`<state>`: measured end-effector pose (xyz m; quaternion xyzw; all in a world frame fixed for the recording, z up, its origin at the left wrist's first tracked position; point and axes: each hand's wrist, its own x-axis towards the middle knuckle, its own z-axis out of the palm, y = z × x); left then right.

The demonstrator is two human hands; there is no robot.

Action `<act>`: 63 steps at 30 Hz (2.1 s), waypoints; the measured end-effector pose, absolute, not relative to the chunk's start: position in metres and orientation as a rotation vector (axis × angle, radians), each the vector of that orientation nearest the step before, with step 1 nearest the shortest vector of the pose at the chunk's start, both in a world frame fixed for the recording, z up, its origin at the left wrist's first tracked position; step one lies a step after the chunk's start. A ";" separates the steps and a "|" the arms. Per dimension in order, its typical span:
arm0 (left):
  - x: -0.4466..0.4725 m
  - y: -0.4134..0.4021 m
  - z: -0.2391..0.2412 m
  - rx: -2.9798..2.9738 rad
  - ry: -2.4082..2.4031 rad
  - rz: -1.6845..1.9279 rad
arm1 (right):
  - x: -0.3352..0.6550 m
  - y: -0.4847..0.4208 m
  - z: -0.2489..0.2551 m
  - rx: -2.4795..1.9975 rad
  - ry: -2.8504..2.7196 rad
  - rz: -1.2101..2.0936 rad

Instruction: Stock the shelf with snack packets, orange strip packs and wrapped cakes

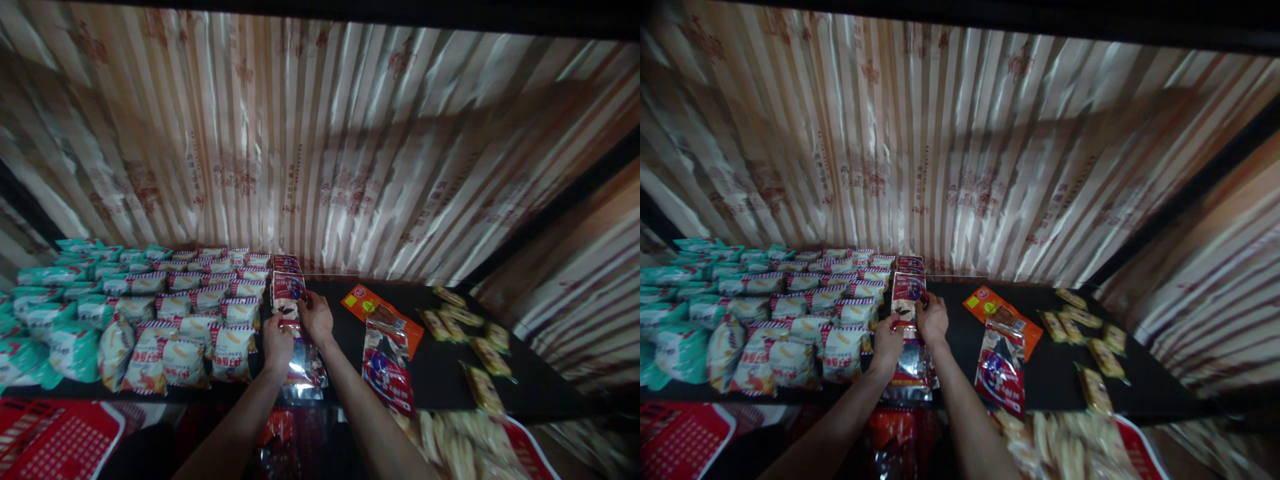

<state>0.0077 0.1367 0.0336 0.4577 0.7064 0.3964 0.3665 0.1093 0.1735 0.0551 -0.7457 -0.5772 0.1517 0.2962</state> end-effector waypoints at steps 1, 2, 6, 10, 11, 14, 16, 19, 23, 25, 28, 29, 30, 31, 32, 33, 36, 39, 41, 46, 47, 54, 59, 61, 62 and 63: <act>0.008 0.136 0.034 1.184 1.820 1.015 | 0.109 0.173 0.055 -1.995 -1.535 0.396; 0.008 0.135 0.035 1.187 1.823 1.007 | 0.109 0.173 0.055 -2.006 -1.536 0.378; 0.006 0.132 0.038 1.197 1.821 0.972 | 0.107 0.171 0.053 -2.010 -1.588 0.227; 0.004 0.130 0.044 1.219 1.833 0.945 | 0.105 0.172 0.053 -1.912 -1.731 0.129; 0.005 0.130 0.046 1.216 1.834 0.941 | 0.105 0.172 0.053 -1.884 -1.771 0.125; 0.006 0.129 0.049 1.205 1.825 0.931 | 0.102 0.175 0.053 -1.828 -1.880 0.134; 0.007 0.128 0.049 1.212 1.816 0.939 | 0.100 0.178 0.053 -1.817 -1.936 0.138; 0.008 0.128 0.047 1.225 1.816 0.956 | 0.097 0.183 0.055 -1.820 -2.026 0.154; 0.007 0.129 0.044 1.281 1.851 0.937 | 0.095 0.189 0.057 -1.845 -2.142 0.186; 0.008 0.128 0.045 1.322 1.894 0.902 | 0.094 0.192 0.058 -1.864 -2.167 0.207; 0.009 0.122 0.050 1.374 1.981 0.832 | 0.093 0.193 0.059 -1.898 -2.169 0.242; 0.009 0.119 0.053 1.401 2.014 0.813 | 0.092 0.193 0.058 -1.902 -2.167 0.247; 0.010 0.116 0.055 1.446 2.048 0.800 | 0.092 0.193 0.058 -1.901 -2.165 0.246; 0.010 0.112 0.058 1.506 2.082 0.796 | 0.092 0.193 0.058 -1.897 -2.162 0.240; 0.011 0.108 0.061 1.578 2.109 0.799 | 0.092 0.193 0.057 -1.891 -2.160 0.233; 0.011 0.105 0.064 1.659 2.124 0.808 | 0.093 0.194 0.056 -1.883 -2.159 0.226; 0.012 0.099 0.067 1.868 2.082 0.830 | 0.094 0.195 0.055 -1.867 -2.173 0.219; 0.013 0.099 0.063 2.002 1.950 0.813 | 0.096 0.196 0.054 -1.867 -2.198 0.226; 0.013 0.102 0.059 2.025 1.896 0.799 | 0.096 0.196 0.055 -1.872 -2.195 0.230; 0.011 0.107 0.049 1.962 1.899 0.860 | 0.094 0.192 0.059 -1.896 -2.143 0.247; 0.011 0.109 0.048 1.955 1.890 0.896 | 0.095 0.192 0.059 -1.899 -2.147 0.246; 0.021 0.157 0.056 1.937 1.793 0.991 | 0.101 0.198 0.049 -1.864 -2.239 0.224; 0.029 0.200 0.061 2.012 1.732 0.840 | 0.099 0.200 0.045 -1.862 -2.214 0.202; 0.030 0.210 0.057 1.952 1.848 0.786 | 0.098 0.199 0.045 -1.845 -2.197 0.193; 0.029 0.213 0.055 1.901 1.916 0.753 | 0.098 0.199 0.044 -1.842 -2.187 0.198; 0.028 0.216 0.052 1.850 1.970 0.726 | 0.098 0.198 0.044 -1.843 -2.175 0.208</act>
